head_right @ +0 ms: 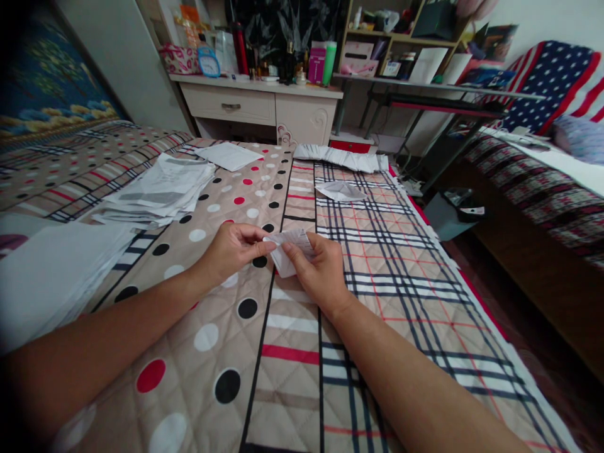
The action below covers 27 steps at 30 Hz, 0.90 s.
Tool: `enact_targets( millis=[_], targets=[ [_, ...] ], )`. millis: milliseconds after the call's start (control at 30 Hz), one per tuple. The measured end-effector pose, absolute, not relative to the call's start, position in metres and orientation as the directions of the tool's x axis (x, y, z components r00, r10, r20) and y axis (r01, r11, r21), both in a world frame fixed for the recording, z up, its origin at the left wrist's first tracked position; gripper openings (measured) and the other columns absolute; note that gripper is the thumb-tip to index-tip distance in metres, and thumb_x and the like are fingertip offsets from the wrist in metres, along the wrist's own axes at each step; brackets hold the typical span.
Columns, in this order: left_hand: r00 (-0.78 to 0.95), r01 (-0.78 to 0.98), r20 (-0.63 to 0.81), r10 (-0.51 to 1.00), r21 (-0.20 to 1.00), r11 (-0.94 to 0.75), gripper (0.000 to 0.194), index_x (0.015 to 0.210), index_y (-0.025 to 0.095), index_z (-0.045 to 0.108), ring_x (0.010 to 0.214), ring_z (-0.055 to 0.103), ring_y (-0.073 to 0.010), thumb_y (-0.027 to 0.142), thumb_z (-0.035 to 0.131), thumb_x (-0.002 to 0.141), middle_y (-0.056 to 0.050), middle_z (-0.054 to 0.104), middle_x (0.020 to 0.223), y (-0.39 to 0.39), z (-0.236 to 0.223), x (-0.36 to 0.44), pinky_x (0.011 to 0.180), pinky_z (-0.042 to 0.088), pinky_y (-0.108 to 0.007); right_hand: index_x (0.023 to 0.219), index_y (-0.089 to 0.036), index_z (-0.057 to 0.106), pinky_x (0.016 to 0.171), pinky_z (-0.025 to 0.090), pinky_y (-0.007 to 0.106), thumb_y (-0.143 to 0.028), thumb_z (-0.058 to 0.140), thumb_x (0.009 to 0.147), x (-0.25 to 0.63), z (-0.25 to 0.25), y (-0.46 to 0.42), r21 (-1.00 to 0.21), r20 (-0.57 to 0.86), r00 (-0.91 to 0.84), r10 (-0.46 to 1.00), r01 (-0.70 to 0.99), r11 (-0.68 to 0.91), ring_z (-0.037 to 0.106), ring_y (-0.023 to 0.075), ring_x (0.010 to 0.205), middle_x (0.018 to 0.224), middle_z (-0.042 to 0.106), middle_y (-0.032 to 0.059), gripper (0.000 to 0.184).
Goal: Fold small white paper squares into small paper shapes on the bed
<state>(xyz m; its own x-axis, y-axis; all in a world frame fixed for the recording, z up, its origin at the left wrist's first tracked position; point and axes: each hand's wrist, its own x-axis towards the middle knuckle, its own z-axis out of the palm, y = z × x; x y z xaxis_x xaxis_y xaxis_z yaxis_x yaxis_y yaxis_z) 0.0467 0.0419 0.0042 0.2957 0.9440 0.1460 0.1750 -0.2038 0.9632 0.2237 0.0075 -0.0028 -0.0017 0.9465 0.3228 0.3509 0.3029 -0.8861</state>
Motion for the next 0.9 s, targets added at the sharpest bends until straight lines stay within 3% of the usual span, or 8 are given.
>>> enact_targets(
  millis=[300, 433, 567, 700, 800, 900],
  targets=[
    [0.355, 0.071, 0.033, 0.934, 0.996, -0.062, 0.021, 0.063, 0.015, 0.067, 0.046, 0.048, -0.0067, 0.034, 0.072, 0.070, 0.000, 0.061, 0.055, 0.041, 0.009, 0.043, 0.042, 0.032, -0.019, 0.074, -0.015, 0.069, 0.049, 0.044, 0.023, -0.044, 0.071, 0.075, 0.223, -0.004, 0.011, -0.958, 0.212, -0.014, 0.977, 0.195, 0.210, 0.056, 0.0129, 0.053, 0.065, 0.068, 0.0030, 0.029],
    [0.355, 0.066, 0.036, 0.934, 0.996, -0.063, 0.031, 0.061, 0.014, 0.066, 0.043, 0.043, -0.0054, 0.041, 0.067, 0.076, -0.001, 0.060, 0.053, 0.045, 0.006, 0.042, 0.040, 0.028, -0.018, 0.077, -0.015, 0.070, 0.052, 0.047, 0.025, -0.045, 0.072, 0.074, 0.225, -0.005, 0.014, -0.962, 0.206, 0.007, 0.978, 0.185, 0.202, 0.059, 0.0146, 0.056, 0.069, 0.070, 0.0043, 0.030],
    [0.391, 0.072, 0.057, 0.919, 0.993, -0.093, 0.037, 0.070, 0.013, 0.069, 0.050, 0.052, -0.0085, 0.049, 0.067, 0.075, -0.004, 0.066, 0.062, 0.047, 0.002, 0.046, 0.046, 0.039, -0.020, 0.077, -0.015, 0.070, 0.051, 0.046, 0.025, -0.045, 0.072, 0.073, 0.227, -0.005, 0.015, -0.950, 0.228, 0.030, 0.973, 0.224, 0.216, 0.059, 0.0148, 0.056, 0.068, 0.070, 0.0040, 0.030],
    [0.435, 0.068, 0.015, 0.900, 0.996, -0.050, 0.032, 0.077, 0.014, 0.070, 0.059, 0.060, -0.0121, 0.041, 0.080, 0.062, -0.003, 0.069, 0.069, 0.046, -0.002, 0.049, 0.055, 0.046, -0.022, 0.079, -0.015, 0.072, 0.052, 0.046, 0.025, -0.045, 0.075, 0.071, 0.225, -0.003, 0.014, -0.982, 0.139, -0.044, 0.989, 0.124, 0.144, 0.058, 0.0145, 0.056, 0.069, 0.070, 0.0037, 0.031],
    [0.388, 0.066, -0.051, 0.920, 0.997, 0.028, 0.029, 0.073, 0.013, 0.067, 0.051, 0.053, -0.0082, 0.040, 0.076, 0.067, -0.001, 0.063, 0.061, 0.048, -0.002, 0.047, 0.047, 0.038, -0.019, 0.079, -0.016, 0.071, 0.057, 0.048, 0.026, -0.046, 0.074, 0.071, 0.227, -0.002, 0.016, -0.997, 0.079, -0.105, 0.991, -0.008, 0.078, 0.061, 0.0154, 0.061, 0.073, 0.071, 0.0037, 0.031],
    [0.369, -0.007, -0.098, 0.924, 0.994, 0.109, 0.032, 0.073, 0.012, 0.066, 0.046, 0.043, -0.0051, 0.042, 0.074, 0.069, 0.001, 0.056, 0.057, 0.050, 0.000, 0.043, 0.041, 0.027, -0.017, 0.074, -0.016, 0.068, 0.056, 0.049, 0.027, -0.055, 0.059, 0.081, 0.232, -0.004, 0.022, -0.993, 0.054, -0.107, 0.993, -0.113, 0.042, 0.059, 0.0151, 0.058, 0.068, 0.067, 0.0040, 0.041]
  ],
)
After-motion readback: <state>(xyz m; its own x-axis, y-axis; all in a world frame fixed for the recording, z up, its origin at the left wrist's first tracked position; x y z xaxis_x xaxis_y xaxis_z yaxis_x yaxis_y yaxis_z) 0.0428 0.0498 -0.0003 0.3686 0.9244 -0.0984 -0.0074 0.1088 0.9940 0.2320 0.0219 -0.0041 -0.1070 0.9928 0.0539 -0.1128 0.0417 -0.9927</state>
